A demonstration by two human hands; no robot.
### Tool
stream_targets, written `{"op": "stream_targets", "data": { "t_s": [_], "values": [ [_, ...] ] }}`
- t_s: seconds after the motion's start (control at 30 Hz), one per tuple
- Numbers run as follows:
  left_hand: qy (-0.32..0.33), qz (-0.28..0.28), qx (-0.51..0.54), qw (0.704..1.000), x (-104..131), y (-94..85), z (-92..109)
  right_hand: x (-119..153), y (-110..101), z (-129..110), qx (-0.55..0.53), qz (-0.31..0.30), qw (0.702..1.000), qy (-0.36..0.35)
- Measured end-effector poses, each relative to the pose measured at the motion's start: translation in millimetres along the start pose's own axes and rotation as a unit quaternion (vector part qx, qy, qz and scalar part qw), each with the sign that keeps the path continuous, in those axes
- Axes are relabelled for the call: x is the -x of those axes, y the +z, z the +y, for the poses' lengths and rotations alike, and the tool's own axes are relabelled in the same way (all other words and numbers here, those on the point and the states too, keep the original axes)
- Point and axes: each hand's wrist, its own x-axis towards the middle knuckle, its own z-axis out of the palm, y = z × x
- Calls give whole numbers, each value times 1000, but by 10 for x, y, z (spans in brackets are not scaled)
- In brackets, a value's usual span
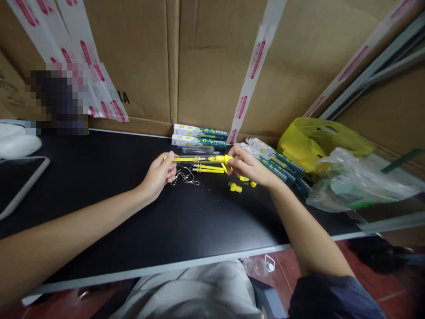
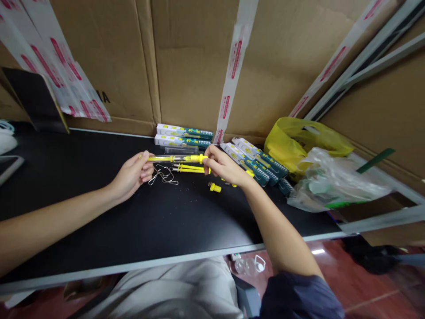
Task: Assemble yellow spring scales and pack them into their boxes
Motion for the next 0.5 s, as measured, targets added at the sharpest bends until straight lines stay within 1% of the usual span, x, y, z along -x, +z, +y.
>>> {"op": "stream_targets", "data": {
  "t_s": [0.2, 0.37, 0.5],
  "values": [
    [8, -8, 2, 1000, 1, 3, -23, 25, -16, -66, 48, -1, 999, 6],
    [13, -2, 4, 1000, -6, 5, -47, 35, -25, -49, 20, 14, 999, 21],
    [17, -8, 3, 1000, -12, -2, -66, 35, -18, -18, 18, 14, 1000, 15]
  ]
}}
